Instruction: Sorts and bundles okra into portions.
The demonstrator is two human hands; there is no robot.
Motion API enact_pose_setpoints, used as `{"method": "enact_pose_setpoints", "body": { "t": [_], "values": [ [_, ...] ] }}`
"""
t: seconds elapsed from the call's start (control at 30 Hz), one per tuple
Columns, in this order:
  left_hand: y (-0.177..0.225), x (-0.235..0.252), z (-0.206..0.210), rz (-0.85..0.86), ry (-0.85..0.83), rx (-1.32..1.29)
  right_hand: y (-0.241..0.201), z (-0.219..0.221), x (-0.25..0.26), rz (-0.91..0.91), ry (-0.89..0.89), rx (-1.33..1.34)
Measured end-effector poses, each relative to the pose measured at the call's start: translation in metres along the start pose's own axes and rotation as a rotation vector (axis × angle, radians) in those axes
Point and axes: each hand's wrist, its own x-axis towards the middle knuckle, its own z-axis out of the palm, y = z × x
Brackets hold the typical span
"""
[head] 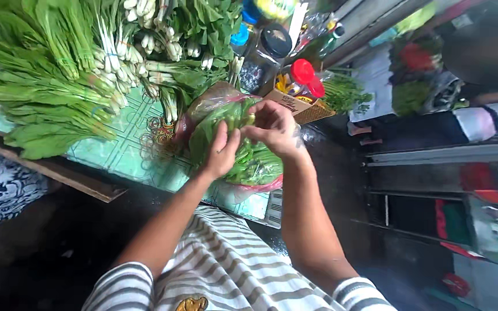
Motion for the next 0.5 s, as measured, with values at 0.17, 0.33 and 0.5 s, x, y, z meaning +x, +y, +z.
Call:
{"method": "enact_pose_setpoints", "body": {
  "t": [0.17, 0.33, 0.5],
  "values": [
    [-0.004, 0.003, 0.047, -0.013, -0.064, -0.104, 0.010, -0.011, -0.035, -0.033, 0.147, -0.154],
    [-0.017, -0.011, 0.082, -0.013, -0.095, -0.133, 0.036, -0.048, -0.068, -0.063, 0.147, -0.098],
    [-0.018, -0.025, 0.098, -0.081, -0.230, -0.147, 0.061, -0.080, -0.090, -0.127, 0.134, -0.021]
  ]
}}
